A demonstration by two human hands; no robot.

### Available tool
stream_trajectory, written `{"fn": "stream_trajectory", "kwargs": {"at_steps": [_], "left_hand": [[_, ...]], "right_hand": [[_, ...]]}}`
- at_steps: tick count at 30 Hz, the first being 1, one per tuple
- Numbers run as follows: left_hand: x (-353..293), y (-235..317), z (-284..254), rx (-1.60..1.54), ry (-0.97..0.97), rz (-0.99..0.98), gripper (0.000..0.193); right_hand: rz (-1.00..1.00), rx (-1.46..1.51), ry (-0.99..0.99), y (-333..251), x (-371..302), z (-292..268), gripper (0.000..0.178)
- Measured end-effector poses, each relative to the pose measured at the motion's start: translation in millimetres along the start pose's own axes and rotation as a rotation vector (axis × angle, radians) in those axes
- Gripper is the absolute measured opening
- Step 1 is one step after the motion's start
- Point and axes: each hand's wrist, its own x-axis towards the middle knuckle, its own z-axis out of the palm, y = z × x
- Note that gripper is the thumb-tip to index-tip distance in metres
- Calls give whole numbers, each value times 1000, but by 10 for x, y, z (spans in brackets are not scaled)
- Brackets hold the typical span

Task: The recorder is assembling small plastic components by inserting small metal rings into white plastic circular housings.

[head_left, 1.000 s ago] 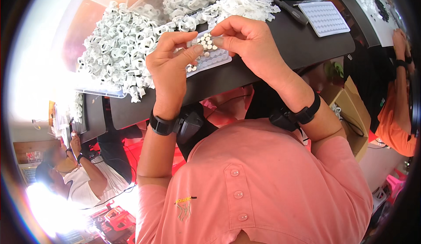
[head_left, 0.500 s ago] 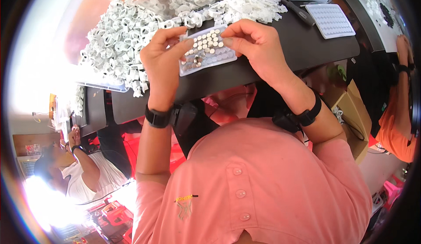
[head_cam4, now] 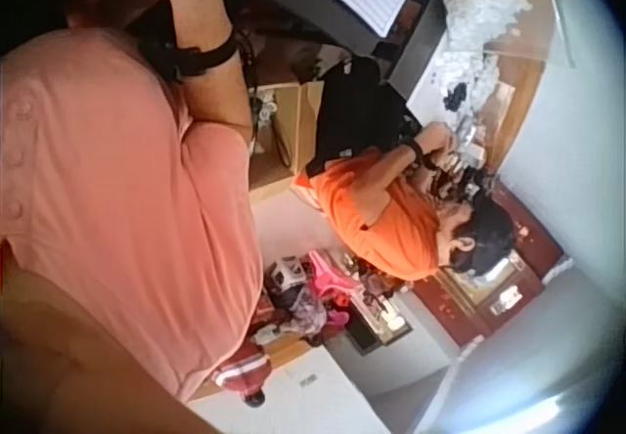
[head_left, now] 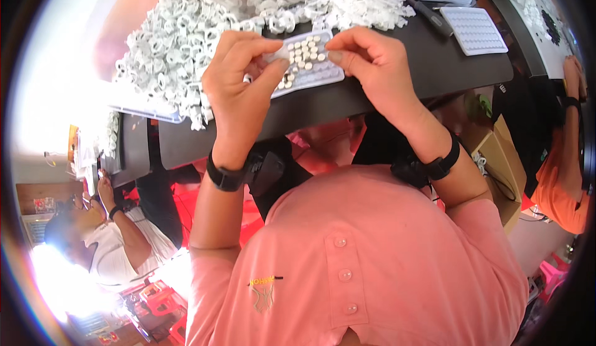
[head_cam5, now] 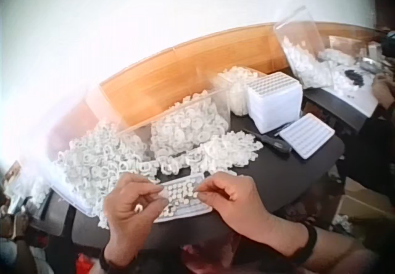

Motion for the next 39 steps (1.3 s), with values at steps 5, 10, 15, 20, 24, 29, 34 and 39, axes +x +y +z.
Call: {"fn": "stream_trajectory", "kwargs": {"at_steps": [5,10,15,20,24,29,34,39], "left_hand": [[-31,-187,-40,-305,-29,-364,12],[-110,-244,-5,-364,13,-368,11],[-59,-199,62,-14,-5,-153,14],[95,-246,241,252,-129,-93,19],[134,-231,302,212,-221,-270,20],[156,-205,255,53,-98,-277,16],[123,-32,28,-732,3,-655,23],[-76,-124,-141,-1371,-180,-695,21]], "right_hand": [[26,9,-28,-8,-1,-15,8],[9,14,-11,4,-24,-13,7],[33,4,5,-14,-39,2,7],[23,17,8,30,-36,0,8],[22,39,21,29,-40,6,8],[43,38,12,-7,-42,-26,8],[-3,43,49,-11,-62,-44,7],[-257,-124,79,-143,-132,57,11]]}}
